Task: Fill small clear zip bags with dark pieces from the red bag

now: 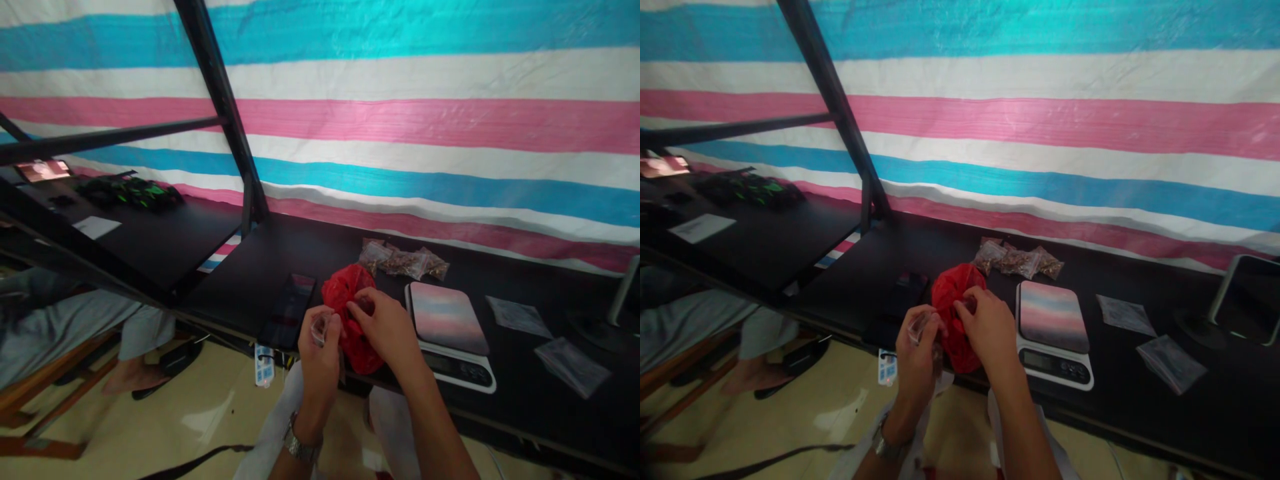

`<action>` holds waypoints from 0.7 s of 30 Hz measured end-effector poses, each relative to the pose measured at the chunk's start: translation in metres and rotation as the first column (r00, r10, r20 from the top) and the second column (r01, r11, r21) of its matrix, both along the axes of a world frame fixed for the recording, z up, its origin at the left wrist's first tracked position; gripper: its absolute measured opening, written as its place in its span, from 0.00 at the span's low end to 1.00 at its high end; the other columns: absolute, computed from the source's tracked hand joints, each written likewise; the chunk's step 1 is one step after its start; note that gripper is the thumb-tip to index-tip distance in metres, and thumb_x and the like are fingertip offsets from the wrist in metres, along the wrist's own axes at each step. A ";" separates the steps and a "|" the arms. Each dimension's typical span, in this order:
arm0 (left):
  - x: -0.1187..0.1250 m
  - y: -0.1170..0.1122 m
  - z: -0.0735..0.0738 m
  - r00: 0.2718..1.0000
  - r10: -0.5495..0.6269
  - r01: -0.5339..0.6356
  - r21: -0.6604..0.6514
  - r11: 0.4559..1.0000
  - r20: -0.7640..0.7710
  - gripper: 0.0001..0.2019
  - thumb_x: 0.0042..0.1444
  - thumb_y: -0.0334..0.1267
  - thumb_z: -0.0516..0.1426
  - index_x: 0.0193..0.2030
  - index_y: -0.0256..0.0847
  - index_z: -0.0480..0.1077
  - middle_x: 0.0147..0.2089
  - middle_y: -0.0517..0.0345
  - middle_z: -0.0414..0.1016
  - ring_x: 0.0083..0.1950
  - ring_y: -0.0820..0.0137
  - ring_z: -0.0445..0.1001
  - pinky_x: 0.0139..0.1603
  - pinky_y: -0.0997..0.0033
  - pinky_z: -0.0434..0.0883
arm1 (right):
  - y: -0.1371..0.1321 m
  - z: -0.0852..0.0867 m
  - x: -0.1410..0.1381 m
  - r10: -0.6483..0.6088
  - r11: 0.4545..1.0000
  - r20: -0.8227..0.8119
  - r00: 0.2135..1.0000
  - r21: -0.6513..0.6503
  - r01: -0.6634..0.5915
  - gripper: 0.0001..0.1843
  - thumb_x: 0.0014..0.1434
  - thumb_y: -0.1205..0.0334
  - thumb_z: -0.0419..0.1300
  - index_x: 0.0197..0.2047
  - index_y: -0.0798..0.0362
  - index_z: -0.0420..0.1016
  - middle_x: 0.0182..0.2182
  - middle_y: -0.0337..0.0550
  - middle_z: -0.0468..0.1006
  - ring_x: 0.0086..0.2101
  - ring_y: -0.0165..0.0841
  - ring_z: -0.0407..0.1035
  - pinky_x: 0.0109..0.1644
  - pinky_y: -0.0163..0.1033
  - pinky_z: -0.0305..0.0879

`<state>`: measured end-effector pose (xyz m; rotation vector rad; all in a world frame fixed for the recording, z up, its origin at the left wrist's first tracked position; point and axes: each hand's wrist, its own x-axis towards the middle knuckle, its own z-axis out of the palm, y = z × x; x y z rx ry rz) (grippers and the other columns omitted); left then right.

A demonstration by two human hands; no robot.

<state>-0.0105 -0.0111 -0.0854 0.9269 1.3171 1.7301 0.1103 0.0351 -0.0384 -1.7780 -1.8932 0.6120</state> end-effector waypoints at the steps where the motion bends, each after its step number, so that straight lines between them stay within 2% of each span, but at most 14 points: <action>1: -0.001 0.000 -0.001 0.999 -0.009 0.009 0.001 1.000 0.052 0.12 0.63 0.48 0.64 0.41 0.42 0.72 0.28 0.63 0.72 0.30 0.72 0.70 0.33 0.74 0.69 | 0.000 0.000 -0.002 -0.006 1.000 -0.016 1.000 0.005 0.006 0.07 0.69 0.56 0.64 0.45 0.48 0.83 0.43 0.46 0.87 0.42 0.42 0.80 0.45 0.42 0.65; 6: -0.006 0.003 0.001 0.962 0.011 -0.014 0.008 1.000 0.275 0.15 0.58 0.48 0.67 0.41 0.42 0.71 0.26 0.65 0.72 0.28 0.74 0.69 0.30 0.76 0.67 | 0.002 -0.005 -0.005 -0.017 1.000 -0.104 0.994 0.019 0.019 0.07 0.69 0.55 0.64 0.43 0.47 0.83 0.41 0.42 0.87 0.41 0.39 0.81 0.45 0.40 0.65; 10: -0.008 0.006 0.008 0.920 0.032 -0.022 -0.029 0.999 0.390 0.17 0.52 0.48 0.70 0.39 0.41 0.71 0.24 0.67 0.70 0.25 0.76 0.67 0.26 0.79 0.63 | 0.005 -0.007 -0.002 -0.054 0.998 -0.018 0.998 0.044 0.055 0.08 0.69 0.56 0.63 0.45 0.48 0.83 0.42 0.44 0.87 0.43 0.42 0.81 0.46 0.42 0.66; 13: -0.008 0.006 0.008 0.923 0.030 -0.020 -0.030 0.999 0.384 0.18 0.52 0.48 0.70 0.39 0.41 0.71 0.24 0.67 0.70 0.26 0.76 0.68 0.28 0.78 0.65 | 0.007 -0.008 0.005 -0.065 0.996 -0.020 0.998 0.065 0.066 0.09 0.69 0.56 0.63 0.46 0.48 0.83 0.45 0.45 0.87 0.45 0.43 0.80 0.49 0.44 0.67; 18: -0.008 0.003 0.000 0.946 -0.010 0.012 -0.004 1.000 0.325 0.15 0.57 0.47 0.69 0.42 0.42 0.71 0.26 0.66 0.71 0.28 0.74 0.68 0.31 0.76 0.66 | 0.011 -0.009 0.019 -0.120 0.982 -0.043 0.992 0.139 0.125 0.09 0.68 0.56 0.64 0.48 0.49 0.83 0.48 0.45 0.87 0.48 0.44 0.80 0.52 0.45 0.68; 21: -0.006 0.002 -0.003 0.949 -0.043 0.044 0.005 0.999 0.311 0.14 0.59 0.47 0.68 0.43 0.42 0.71 0.27 0.66 0.71 0.29 0.73 0.68 0.32 0.75 0.66 | 0.013 -0.011 0.025 -0.138 0.977 0.016 0.990 0.169 0.133 0.10 0.68 0.57 0.64 0.48 0.49 0.83 0.49 0.47 0.87 0.48 0.45 0.80 0.52 0.46 0.69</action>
